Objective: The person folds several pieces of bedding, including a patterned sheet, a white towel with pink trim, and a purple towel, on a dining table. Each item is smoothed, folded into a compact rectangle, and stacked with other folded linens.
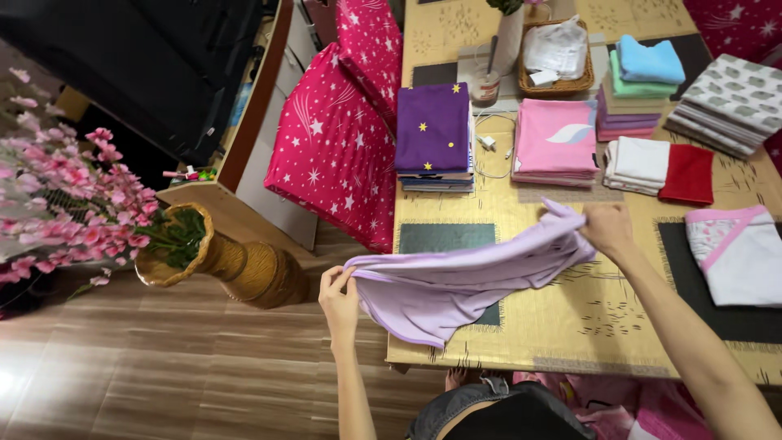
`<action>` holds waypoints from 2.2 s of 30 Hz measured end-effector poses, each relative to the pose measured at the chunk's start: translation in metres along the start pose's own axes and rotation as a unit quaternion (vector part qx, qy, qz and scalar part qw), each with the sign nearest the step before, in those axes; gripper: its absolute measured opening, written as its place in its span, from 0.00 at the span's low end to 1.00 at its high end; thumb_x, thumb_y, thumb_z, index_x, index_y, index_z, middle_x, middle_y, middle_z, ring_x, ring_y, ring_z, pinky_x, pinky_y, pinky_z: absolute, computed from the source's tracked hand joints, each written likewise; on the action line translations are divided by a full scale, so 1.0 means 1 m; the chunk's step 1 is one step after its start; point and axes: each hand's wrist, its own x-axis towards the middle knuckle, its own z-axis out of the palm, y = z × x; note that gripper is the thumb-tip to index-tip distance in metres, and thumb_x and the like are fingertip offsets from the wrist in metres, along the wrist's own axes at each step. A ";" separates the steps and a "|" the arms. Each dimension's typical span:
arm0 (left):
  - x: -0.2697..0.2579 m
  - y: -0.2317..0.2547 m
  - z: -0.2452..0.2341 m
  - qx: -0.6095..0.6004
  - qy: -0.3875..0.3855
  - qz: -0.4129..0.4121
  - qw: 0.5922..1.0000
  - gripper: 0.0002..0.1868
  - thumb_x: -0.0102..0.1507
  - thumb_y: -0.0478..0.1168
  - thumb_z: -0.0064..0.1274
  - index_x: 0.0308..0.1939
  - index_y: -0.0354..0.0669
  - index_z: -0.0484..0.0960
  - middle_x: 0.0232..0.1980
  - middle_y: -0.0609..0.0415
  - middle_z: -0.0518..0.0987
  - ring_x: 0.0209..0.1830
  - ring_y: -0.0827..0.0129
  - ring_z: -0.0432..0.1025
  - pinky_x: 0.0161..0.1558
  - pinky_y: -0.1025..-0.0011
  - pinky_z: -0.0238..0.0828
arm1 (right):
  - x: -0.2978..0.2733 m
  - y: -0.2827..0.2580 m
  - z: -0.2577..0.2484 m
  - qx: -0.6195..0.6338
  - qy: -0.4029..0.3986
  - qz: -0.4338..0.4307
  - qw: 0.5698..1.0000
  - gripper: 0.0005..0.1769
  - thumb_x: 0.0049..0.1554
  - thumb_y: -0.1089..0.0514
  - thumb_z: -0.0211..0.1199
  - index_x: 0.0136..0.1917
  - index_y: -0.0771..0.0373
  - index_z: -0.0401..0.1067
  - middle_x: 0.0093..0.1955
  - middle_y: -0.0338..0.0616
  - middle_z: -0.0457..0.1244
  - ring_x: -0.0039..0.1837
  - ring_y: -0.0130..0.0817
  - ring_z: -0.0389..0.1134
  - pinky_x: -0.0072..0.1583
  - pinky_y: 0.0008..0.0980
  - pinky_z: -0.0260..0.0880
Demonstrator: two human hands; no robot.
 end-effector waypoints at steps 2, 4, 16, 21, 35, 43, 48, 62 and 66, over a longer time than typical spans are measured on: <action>0.006 0.000 0.006 -0.002 0.012 0.010 1.000 0.12 0.63 0.29 0.56 0.49 0.39 0.88 0.50 0.50 0.77 0.45 0.63 0.74 0.47 0.68 0.72 | 0.001 0.000 0.013 0.118 0.118 0.066 0.984 0.12 0.60 0.50 0.66 0.47 0.58 0.69 0.48 0.49 0.66 0.56 0.46 0.66 0.62 0.47 0.60; 0.008 0.000 0.014 -0.013 0.025 -0.029 0.999 0.13 0.62 0.30 0.55 0.49 0.39 0.87 0.51 0.50 0.77 0.44 0.64 0.74 0.44 0.68 0.72 | 0.001 0.008 0.021 0.159 0.218 0.100 0.958 0.10 0.58 0.53 0.64 0.46 0.60 0.69 0.47 0.51 0.66 0.56 0.49 0.66 0.60 0.46 0.61; -0.016 -0.010 0.037 -0.022 -0.068 0.006 0.997 0.12 0.60 0.29 0.57 0.46 0.38 0.89 0.48 0.51 0.79 0.44 0.66 0.76 0.46 0.71 0.72 | -0.070 -0.016 0.097 0.296 -0.036 0.287 0.910 0.20 0.45 0.47 0.70 0.41 0.67 0.80 0.38 0.54 0.71 0.41 0.41 0.72 0.48 0.41 0.72; 0.010 -0.036 0.008 -0.075 -0.207 -0.098 0.970 0.15 0.59 0.30 0.58 0.48 0.42 0.90 0.47 0.55 0.83 0.35 0.72 0.75 0.39 0.73 0.75 | -0.096 0.049 0.017 0.286 -0.316 0.270 0.864 0.23 0.48 0.45 0.70 0.46 0.68 0.82 0.33 0.49 0.69 0.32 0.36 0.66 0.35 0.35 0.63; 0.056 -0.095 0.115 0.008 -0.145 -0.200 0.969 0.15 0.58 0.41 0.63 0.48 0.42 0.90 0.40 0.45 0.87 0.37 0.68 0.80 0.44 0.70 0.74 | -0.070 0.054 0.017 0.329 0.012 0.137 0.934 0.36 0.44 0.58 0.70 0.66 0.64 0.70 0.55 0.57 0.70 0.52 0.46 0.74 0.53 0.42 0.75; 0.048 -0.088 0.122 -0.013 -0.130 -0.135 0.982 0.13 0.59 0.40 0.62 0.46 0.43 0.89 0.41 0.45 0.86 0.38 0.64 0.80 0.43 0.68 0.75 | -0.099 0.031 0.047 0.202 0.172 0.103 0.959 0.37 0.47 0.55 0.72 0.68 0.68 0.67 0.59 0.65 0.66 0.62 0.62 0.67 0.62 0.52 0.67; 0.048 -0.090 0.117 0.003 -0.137 -0.117 0.984 0.12 0.60 0.39 0.61 0.46 0.43 0.90 0.43 0.46 0.86 0.39 0.64 0.79 0.45 0.68 0.74 | -0.099 0.035 0.055 0.175 -0.040 0.282 0.942 0.19 0.51 0.55 0.67 0.55 0.57 0.85 0.49 0.50 0.73 0.54 0.47 0.74 0.62 0.47 0.72; 0.030 -0.088 0.118 -0.016 -0.120 -0.122 0.985 0.12 0.59 0.38 0.62 0.46 0.44 0.90 0.45 0.49 0.84 0.37 0.67 0.77 0.44 0.69 0.74 | -0.094 0.015 0.059 0.058 -0.027 0.091 0.994 0.25 0.38 0.36 0.77 0.45 0.48 0.81 0.56 0.49 0.70 0.58 0.50 0.70 0.56 0.51 0.67; 0.027 -0.087 0.114 -0.008 -0.131 -0.135 0.982 0.12 0.59 0.38 0.62 0.46 0.44 0.90 0.46 0.49 0.84 0.38 0.65 0.76 0.44 0.68 0.73 | -0.082 0.028 0.076 0.364 0.034 0.194 0.910 0.23 0.50 0.46 0.73 0.48 0.68 0.81 0.53 0.50 0.70 0.54 0.43 0.72 0.57 0.35 0.70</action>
